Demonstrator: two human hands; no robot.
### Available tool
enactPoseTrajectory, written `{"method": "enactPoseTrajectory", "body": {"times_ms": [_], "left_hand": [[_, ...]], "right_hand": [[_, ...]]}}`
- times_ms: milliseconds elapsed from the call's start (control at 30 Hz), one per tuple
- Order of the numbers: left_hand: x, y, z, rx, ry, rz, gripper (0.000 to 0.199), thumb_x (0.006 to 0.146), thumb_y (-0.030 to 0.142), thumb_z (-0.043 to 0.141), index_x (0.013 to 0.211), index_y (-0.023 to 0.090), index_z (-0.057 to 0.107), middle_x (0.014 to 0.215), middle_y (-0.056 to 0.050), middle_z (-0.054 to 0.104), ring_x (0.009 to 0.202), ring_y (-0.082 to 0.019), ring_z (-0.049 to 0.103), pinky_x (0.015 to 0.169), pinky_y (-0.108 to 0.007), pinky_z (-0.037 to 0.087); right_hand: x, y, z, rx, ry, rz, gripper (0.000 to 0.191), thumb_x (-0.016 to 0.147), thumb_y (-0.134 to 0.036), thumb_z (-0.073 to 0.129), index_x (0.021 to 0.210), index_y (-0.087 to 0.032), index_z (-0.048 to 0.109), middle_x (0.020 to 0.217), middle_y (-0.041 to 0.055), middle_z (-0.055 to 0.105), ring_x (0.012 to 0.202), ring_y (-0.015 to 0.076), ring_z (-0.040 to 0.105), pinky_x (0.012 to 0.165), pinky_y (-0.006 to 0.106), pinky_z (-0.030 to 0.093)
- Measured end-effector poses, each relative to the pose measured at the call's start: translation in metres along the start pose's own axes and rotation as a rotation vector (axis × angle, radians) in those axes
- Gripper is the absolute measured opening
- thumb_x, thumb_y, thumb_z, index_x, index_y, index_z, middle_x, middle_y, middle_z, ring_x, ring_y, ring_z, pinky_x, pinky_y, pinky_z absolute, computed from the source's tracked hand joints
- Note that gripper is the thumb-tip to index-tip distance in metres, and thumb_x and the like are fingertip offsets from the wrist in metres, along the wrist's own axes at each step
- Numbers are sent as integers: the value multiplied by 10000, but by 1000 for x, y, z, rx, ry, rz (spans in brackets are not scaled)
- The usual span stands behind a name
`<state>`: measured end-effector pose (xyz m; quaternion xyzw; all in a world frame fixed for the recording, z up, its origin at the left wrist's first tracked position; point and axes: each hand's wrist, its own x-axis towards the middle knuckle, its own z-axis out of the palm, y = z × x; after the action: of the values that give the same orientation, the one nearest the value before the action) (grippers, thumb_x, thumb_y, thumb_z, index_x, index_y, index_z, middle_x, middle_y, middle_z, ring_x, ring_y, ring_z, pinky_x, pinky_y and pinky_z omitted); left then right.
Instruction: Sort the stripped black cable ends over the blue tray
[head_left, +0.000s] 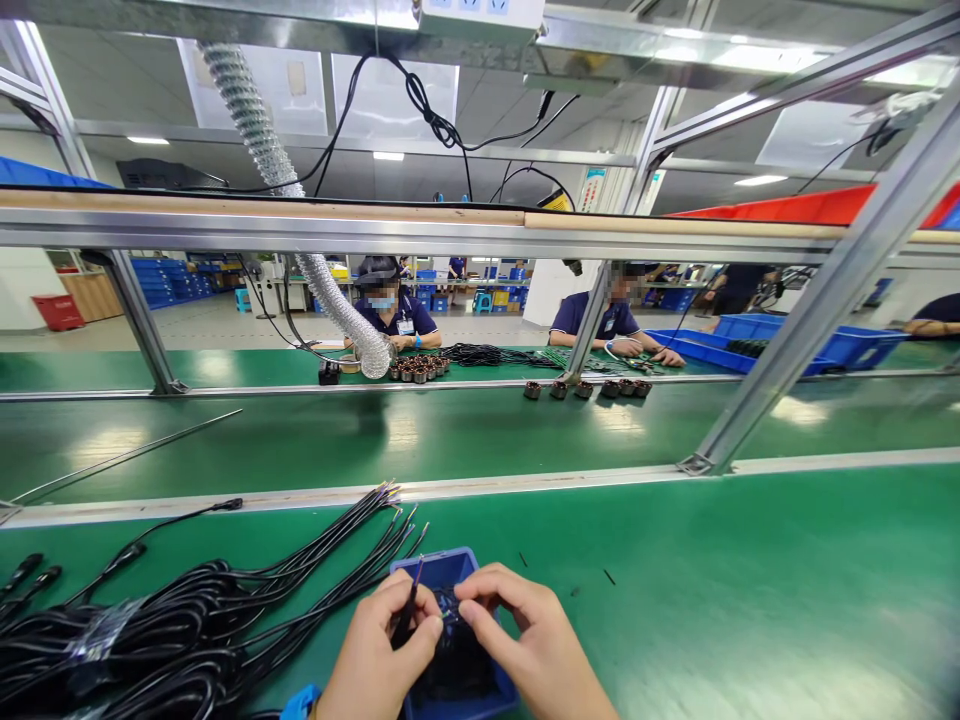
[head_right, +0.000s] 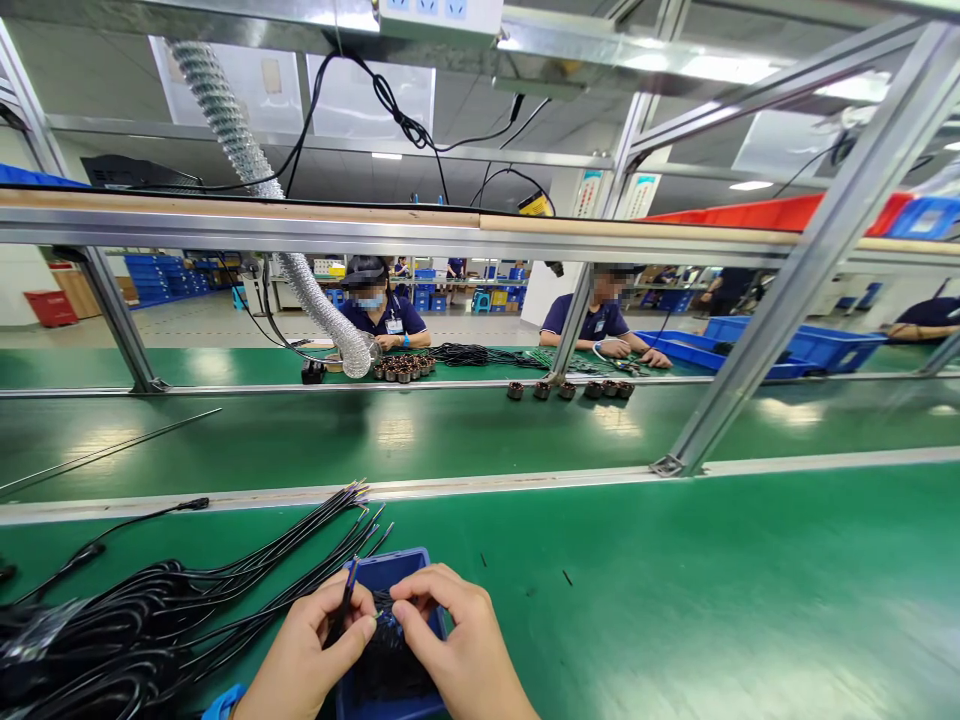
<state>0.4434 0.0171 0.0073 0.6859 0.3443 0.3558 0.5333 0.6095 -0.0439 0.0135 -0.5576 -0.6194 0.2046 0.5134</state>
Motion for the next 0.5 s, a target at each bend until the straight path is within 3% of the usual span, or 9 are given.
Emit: {"method": "enactPoseTrajectory", "body": {"times_ms": [200, 333, 500], "left_hand": [[1, -3, -3, -32, -103, -44, 185, 767, 342, 643, 711, 168, 619, 744, -13, 552, 728, -174, 494, 699, -266, 414], [2, 0, -4, -87, -150, -95, 232, 775, 388, 640, 741, 163, 597, 746, -8, 546, 727, -169, 477, 693, -271, 400], [2, 5, -5, -78, -132, -112, 268, 776, 426, 632, 714, 177, 553, 700, 17, 489, 701, -159, 447, 675, -265, 382]], "right_hand": [[2, 2, 0, -28, -74, -58, 90, 828, -208, 657, 807, -210, 745, 753, 33, 732, 716, 175, 659, 684, 255, 517], [3, 4, 2, 33, -15, 18, 123, 831, -294, 680, 775, -219, 759, 727, 28, 725, 681, 172, 659, 660, 249, 525], [3, -1, -2, 117, 56, 29, 211, 877, -370, 622, 863, -210, 759, 843, 62, 740, 792, 199, 684, 721, 270, 549]]}}
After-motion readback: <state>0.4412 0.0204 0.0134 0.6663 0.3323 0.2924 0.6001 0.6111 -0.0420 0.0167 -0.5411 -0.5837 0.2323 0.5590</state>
